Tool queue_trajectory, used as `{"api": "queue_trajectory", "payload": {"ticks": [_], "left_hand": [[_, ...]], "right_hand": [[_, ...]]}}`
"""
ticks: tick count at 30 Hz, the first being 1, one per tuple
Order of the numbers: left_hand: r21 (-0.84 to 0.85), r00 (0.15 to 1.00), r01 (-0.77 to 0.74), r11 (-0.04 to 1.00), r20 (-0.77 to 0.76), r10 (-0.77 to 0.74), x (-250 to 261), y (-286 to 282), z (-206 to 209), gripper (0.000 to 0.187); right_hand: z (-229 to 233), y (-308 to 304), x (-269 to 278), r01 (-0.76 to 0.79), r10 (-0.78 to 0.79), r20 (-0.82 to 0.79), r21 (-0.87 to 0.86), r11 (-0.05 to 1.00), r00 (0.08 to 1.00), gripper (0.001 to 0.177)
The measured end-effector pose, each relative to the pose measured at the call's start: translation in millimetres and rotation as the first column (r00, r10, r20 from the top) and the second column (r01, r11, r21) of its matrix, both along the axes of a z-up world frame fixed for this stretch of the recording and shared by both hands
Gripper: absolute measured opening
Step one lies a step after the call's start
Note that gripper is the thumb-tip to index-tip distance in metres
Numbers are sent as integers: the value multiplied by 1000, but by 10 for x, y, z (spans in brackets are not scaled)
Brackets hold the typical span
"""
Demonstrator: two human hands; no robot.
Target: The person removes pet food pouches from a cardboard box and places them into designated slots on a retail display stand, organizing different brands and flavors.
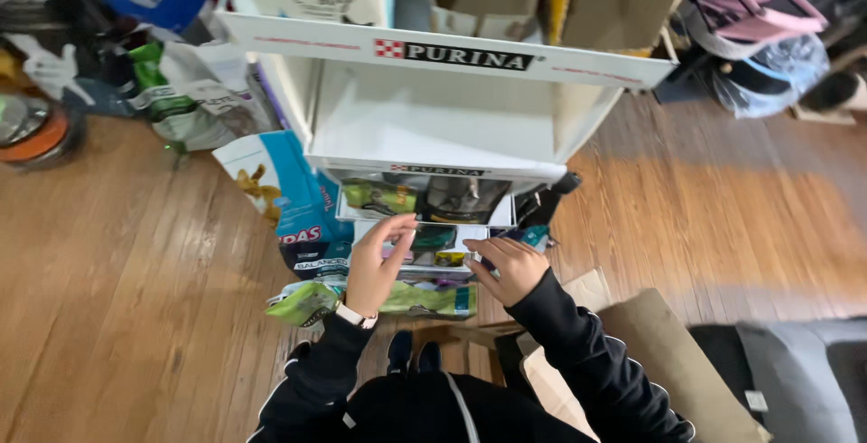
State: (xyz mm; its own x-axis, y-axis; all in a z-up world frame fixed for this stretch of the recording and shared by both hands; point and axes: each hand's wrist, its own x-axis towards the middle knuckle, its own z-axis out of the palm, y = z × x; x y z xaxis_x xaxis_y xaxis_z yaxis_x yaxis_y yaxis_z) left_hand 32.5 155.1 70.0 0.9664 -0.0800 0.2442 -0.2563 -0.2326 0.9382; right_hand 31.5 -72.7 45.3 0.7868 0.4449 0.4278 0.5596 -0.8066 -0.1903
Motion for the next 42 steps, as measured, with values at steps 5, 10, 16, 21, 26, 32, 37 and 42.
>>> {"api": "queue_trajectory", "payload": {"ticks": [5,10,16,21,26,32,37,42], "left_hand": [[45,941,-215,976,276,195,137,345,462,25],[25,799,-369,929,518,304,362,501,927,26],[57,464,-599,799,838,288,833,436,1302,40],[147,368,-747,648,904,219,1036,335,1453,47],[157,363,-755,637,909,206,1172,294,1338,47],[170,369,-754,634,909,195,1274,287,1245,54],[185,368,-775,605,909,195,1312,277,1208,58],[210,390,-780,590,900,195,1297,269,1201,61]], "right_hand": [[587,395,350,-210,198,106,123,970,975,21],[1169,693,784,-287,258,139,271,919,956,21],[1921,927,1259,-408,271,324,506,760,906,36],[2279,1061,1628,-373,197,347,573,730,917,37],[2279,1109,2009,-239,63,313,567,788,948,28],[2252,1149,2266,-84,-81,310,483,872,947,37],[2383,1180,2266,-124,-74,344,520,845,936,31],[2600,1190,2192,-215,-90,499,520,826,862,27]]}}
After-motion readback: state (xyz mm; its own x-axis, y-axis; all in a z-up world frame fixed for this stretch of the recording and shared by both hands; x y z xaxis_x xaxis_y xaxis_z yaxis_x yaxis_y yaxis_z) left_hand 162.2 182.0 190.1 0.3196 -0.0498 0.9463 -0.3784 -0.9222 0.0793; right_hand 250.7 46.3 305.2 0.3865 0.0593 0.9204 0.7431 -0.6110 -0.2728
